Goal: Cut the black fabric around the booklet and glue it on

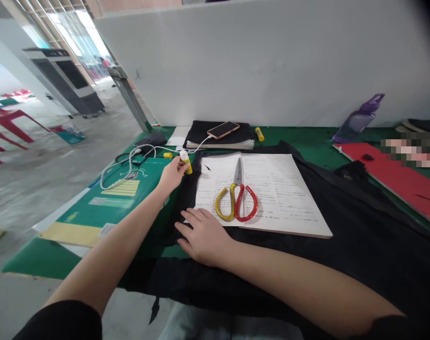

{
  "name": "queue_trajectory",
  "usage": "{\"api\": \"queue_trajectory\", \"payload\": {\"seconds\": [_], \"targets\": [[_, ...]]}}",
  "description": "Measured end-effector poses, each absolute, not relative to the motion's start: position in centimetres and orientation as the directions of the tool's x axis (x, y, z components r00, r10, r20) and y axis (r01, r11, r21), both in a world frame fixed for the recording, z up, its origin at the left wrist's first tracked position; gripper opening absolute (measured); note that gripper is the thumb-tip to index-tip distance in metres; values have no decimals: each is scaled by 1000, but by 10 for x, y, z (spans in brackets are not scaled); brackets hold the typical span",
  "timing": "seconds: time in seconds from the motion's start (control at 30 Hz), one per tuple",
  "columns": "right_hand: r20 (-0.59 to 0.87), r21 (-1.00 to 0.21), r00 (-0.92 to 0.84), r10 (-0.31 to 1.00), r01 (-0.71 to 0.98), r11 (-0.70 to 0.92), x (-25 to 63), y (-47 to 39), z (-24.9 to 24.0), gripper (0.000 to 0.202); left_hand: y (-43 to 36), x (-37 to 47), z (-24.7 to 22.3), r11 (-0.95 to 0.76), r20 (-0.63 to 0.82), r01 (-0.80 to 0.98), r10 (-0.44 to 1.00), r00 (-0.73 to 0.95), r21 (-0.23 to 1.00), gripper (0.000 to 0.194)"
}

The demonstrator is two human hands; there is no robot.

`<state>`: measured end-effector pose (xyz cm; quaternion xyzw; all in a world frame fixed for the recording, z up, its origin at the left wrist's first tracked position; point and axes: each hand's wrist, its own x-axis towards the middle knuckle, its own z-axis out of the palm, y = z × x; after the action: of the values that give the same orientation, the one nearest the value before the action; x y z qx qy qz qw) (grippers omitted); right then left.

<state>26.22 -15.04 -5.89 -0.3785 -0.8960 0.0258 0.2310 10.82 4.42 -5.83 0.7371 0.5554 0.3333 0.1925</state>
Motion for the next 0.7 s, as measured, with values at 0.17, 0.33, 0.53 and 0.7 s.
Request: {"api": "queue_trajectory", "payload": {"seconds": [0.17,0.33,0.53,0.7], "targets": [[403,-222,-601,690,668,711,262,-151,-59,38,33,102,-58,-318,256,674,947,194,666,26],[412,-219,-594,691,672,708,261,-151,-61,38,15,99,-53,-314,230,665,950,213,678,26],[391,-231,-602,696,668,707,261,-152,-60,39,-4,93,-51,-300,186,646,953,241,702,29],[385,-238,-601,700,668,705,261,-152,-58,44,-28,88,-46,-281,171,645,958,230,711,30]]}}
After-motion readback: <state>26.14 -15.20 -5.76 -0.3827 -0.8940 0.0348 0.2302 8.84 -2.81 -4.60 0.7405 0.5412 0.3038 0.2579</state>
